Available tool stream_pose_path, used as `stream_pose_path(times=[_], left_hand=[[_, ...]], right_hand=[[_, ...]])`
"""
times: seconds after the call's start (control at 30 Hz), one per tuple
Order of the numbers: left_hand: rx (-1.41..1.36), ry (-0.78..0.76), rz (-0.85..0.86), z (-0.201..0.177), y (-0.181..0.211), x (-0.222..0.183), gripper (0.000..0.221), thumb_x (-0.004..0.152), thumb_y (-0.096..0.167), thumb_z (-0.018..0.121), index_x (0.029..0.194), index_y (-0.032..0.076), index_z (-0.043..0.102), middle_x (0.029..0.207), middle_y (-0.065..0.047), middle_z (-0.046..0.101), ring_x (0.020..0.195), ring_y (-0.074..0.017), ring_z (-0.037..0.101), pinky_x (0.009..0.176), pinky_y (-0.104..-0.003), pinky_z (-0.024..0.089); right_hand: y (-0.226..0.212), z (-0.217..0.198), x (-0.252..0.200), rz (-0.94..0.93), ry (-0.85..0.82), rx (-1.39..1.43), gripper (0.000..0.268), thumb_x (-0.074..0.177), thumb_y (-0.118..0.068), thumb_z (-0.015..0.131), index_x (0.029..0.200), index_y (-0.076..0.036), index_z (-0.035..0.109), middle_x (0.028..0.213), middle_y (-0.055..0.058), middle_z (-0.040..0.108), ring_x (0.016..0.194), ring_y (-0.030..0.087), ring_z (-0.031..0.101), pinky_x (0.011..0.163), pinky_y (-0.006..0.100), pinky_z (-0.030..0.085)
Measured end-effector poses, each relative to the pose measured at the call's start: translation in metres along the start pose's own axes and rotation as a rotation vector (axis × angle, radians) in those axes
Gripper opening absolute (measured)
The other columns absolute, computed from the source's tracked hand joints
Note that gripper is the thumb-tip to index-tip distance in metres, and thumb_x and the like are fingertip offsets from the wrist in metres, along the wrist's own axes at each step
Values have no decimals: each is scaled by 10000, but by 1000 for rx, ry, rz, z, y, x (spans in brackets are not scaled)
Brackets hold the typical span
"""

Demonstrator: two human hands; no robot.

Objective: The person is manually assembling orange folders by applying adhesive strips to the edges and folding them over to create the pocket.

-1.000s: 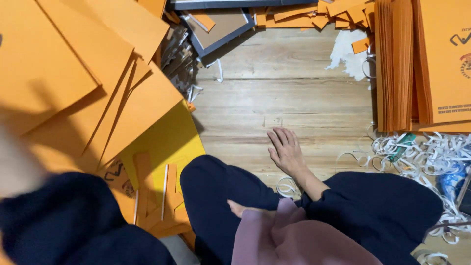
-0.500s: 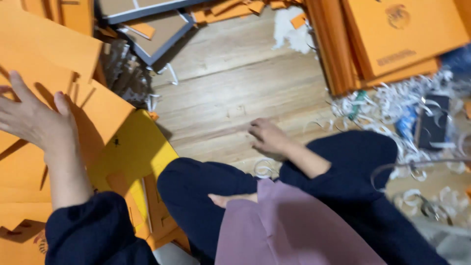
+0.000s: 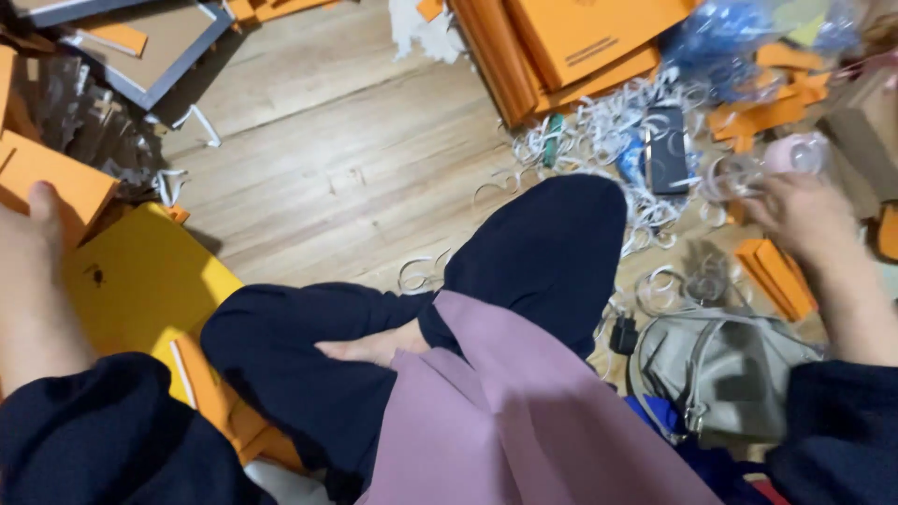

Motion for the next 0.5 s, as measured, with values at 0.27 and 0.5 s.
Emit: stream_pose_path(times=[0.27,0.5], left_hand=[[411,65,63,-56,74,14,526,962,343,736,1229,-8,450,986,-185,617,739,-315,632,573,-378,490],[654,111,310,-69,94,33,353,945,378,673,1157,117,564,1122,-86,491,870,-206,552,612,-301,459]], right_hand=[[-67,-52,52,94,220,250,314,837,-222,638,1132,-118,667,987,74,623,881,205,567,775,311,441],[-294,-73,100,-312,222,855,146,777,-181,595,867,-78,646,926,54,630,866,255,574,738,326,446]])
Point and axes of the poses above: each hand's wrist, its own x-axis towards the middle knuckle, its own z-axis out of the palm, y = z × x, the point moved 6 cm from there along x, towards the middle knuckle
